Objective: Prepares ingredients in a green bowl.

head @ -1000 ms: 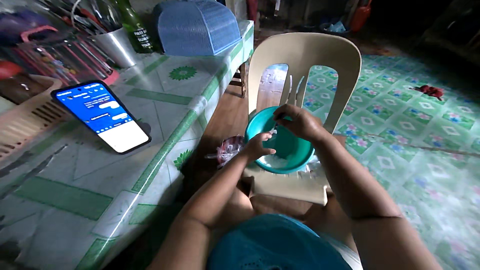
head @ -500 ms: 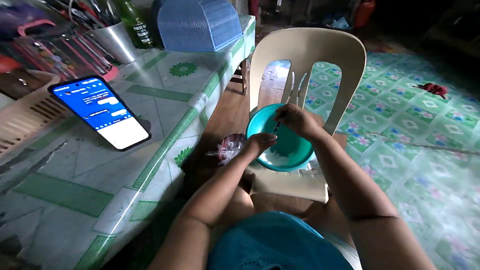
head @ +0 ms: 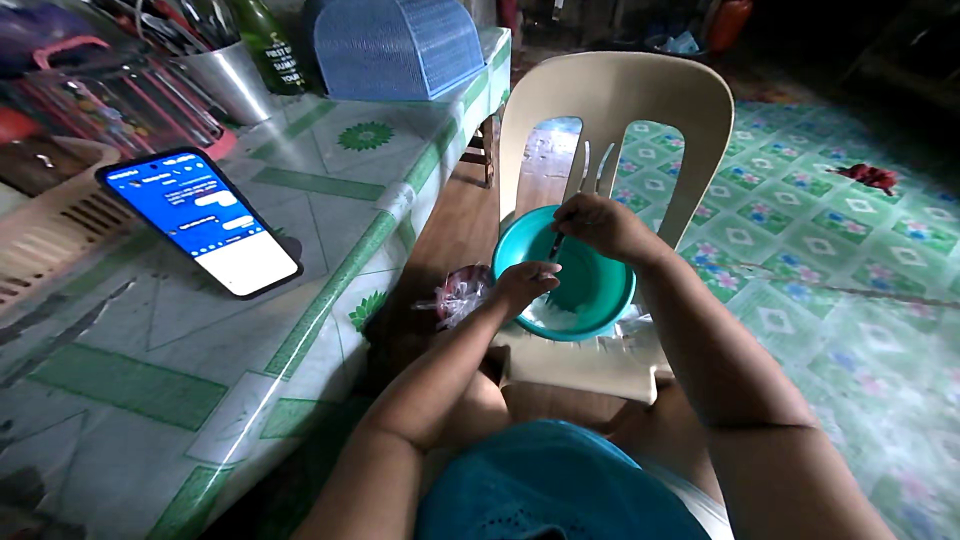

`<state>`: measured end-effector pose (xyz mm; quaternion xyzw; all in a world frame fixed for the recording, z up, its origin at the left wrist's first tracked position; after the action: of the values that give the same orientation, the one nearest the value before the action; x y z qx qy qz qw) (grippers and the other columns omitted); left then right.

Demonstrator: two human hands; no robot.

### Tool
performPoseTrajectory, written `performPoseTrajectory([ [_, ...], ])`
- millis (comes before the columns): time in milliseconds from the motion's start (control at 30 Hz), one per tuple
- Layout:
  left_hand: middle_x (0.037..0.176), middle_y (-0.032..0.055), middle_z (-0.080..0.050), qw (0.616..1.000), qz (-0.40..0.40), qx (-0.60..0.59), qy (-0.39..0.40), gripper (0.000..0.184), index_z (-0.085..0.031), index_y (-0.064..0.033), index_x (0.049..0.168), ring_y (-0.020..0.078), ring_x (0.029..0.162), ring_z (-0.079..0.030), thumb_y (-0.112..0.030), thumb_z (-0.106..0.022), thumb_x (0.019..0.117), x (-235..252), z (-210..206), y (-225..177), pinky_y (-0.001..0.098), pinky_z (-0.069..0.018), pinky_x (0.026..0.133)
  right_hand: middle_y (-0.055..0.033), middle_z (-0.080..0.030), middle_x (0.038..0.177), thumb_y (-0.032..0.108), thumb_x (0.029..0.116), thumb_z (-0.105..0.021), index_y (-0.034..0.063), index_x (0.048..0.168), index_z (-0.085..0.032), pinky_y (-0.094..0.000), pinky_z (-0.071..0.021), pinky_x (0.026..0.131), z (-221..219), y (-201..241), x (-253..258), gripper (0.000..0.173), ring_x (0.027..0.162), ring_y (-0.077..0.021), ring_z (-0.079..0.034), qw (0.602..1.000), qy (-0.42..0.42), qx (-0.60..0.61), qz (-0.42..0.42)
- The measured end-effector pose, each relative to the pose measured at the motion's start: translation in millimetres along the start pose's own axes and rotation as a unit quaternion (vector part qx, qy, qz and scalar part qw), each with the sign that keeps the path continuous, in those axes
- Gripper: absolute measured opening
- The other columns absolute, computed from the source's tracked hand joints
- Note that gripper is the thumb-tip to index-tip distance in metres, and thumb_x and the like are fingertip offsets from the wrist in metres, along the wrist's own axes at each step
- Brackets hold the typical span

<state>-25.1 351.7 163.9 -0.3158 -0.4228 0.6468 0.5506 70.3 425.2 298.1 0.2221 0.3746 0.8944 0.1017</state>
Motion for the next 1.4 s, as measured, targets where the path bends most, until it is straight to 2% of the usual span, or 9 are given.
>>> performPoseTrajectory([
  [133, 0.109, 0.0041, -0.071, 1.000, -0.013, 0.002, 0.001, 0.030, -0.070, -0.0126, 0.127, 0.0118, 0.097, -0.066, -0.025, -0.069, 0.0996, 0, -1, -2, 0.0365, -0.0549, 0.091, -0.0076, -0.071, 0.103, 0.011, 0.1002, -0.066, 0.0014, 0.111, -0.068, -0.0324, -0.0567, 0.089, 6, -1, 2, 0.015, 0.094, -0.0099, -0.068, 0.999, -0.016, -0.037, -0.005],
  [333, 0.109, 0.0068, -0.073, 0.999, -0.040, 0.020, -0.008, 0.032, -0.068, -0.0082, 0.128, 0.0150, 0.099, -0.067, -0.024, -0.067, 0.1003, -1, 0, -8, 0.0395, -0.0546, 0.092, -0.0070, -0.072, 0.116, 0.005, 0.1029, -0.057, 0.0012, 0.119, -0.068, -0.0295, -0.0545, 0.099, -1, 11, -1, 0.020, 0.108, -0.0087, -0.068, 0.996, 0.039, -0.044, 0.071],
  [400, 0.112, 0.0079, -0.072, 0.999, -0.036, 0.029, -0.012, 0.034, -0.066, -0.0063, 0.128, 0.0164, 0.100, -0.067, -0.025, -0.068, 0.0999, 0, 0, -9, 0.0410, -0.0541, 0.094, -0.0090, -0.072, 0.113, 0.005, 0.1019, -0.058, -0.0016, 0.121, -0.065, -0.0300, -0.0548, 0.097, -4, 13, -2, 0.021, 0.105, -0.0098, -0.068, 0.997, 0.049, -0.017, 0.052],
  [467, 0.104, 0.0064, -0.072, 0.999, -0.020, 0.025, -0.020, 0.036, -0.065, -0.0072, 0.129, 0.0148, 0.093, -0.066, -0.025, -0.070, 0.0989, -2, 1, -10, 0.0392, -0.0543, 0.089, -0.0092, -0.073, 0.110, 0.008, 0.1019, -0.061, -0.0009, 0.122, -0.066, -0.0326, -0.0553, 0.095, -8, 13, -3, 0.022, 0.102, -0.0113, -0.069, 0.998, 0.059, -0.020, 0.009],
  [667, 0.101, 0.0058, -0.070, 1.000, -0.012, -0.002, 0.011, 0.039, -0.059, -0.0121, 0.139, 0.0141, 0.088, -0.065, -0.024, -0.065, 0.1019, -4, -7, -14, 0.0378, -0.0544, 0.085, -0.0058, -0.072, 0.104, 0.011, 0.1011, -0.064, 0.0038, 0.113, -0.069, -0.0334, -0.0562, 0.088, -12, -2, -1, 0.015, 0.094, -0.0105, -0.068, 0.997, 0.035, -0.051, -0.037],
  [833, 0.125, 0.0083, -0.068, 0.991, 0.000, -0.131, 0.005, 0.040, -0.055, -0.0101, 0.142, 0.0172, 0.103, -0.069, -0.033, -0.046, 0.1097, -3, -15, -10, 0.0386, -0.0555, 0.093, -0.0071, -0.071, 0.102, 0.011, 0.1014, -0.064, 0.0028, 0.112, -0.069, -0.0332, -0.0567, 0.085, -19, -3, -2, 0.015, 0.090, -0.0113, -0.068, 0.996, 0.033, -0.067, -0.040],
  [1000, 0.109, 0.0087, -0.073, 0.992, -0.032, -0.121, -0.022, 0.039, -0.062, -0.0007, 0.128, 0.0119, 0.097, -0.070, -0.028, -0.040, 0.1121, 1, -10, -21, 0.0323, -0.0552, 0.094, -0.0069, -0.072, 0.098, 0.012, 0.1004, -0.065, 0.0034, 0.109, -0.071, -0.0332, -0.0572, 0.082, -24, 0, -2, 0.014, 0.086, -0.0114, -0.068, 0.995, 0.027, -0.093, -0.024],
  [1233, 0.103, 0.0060, -0.074, 0.994, -0.017, -0.101, -0.025, 0.031, -0.066, -0.0052, 0.125, 0.0117, 0.093, -0.070, -0.028, -0.051, 0.1086, -5, -3, -24, 0.0328, -0.0559, 0.091, -0.0062, -0.072, 0.096, 0.014, 0.1019, -0.064, 0.0027, 0.111, -0.069, -0.0313, -0.0594, 0.079, -21, -10, -6, 0.016, 0.081, -0.0096, -0.069, 0.996, 0.018, -0.055, -0.061],
  [1400, 0.104, 0.0062, -0.073, 0.994, -0.010, -0.110, 0.003, 0.034, -0.065, -0.0057, 0.130, 0.0121, 0.092, -0.069, -0.029, -0.050, 0.1090, -4, -6, -17, 0.0311, -0.0568, 0.087, -0.0077, -0.072, 0.098, 0.011, 0.1004, -0.065, 0.0006, 0.110, -0.068, -0.0331, -0.0572, 0.084, -16, -16, -5, 0.015, 0.087, -0.0114, -0.068, 0.998, -0.023, -0.013, -0.052],
])
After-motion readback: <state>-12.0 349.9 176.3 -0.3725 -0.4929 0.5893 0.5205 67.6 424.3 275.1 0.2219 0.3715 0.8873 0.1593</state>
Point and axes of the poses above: each hand's wrist, its own x-axis towards the middle knuckle, its own z-axis out of the back of the hand, y = z × x, the point moved 9 cm from there along x, towards the middle knuckle
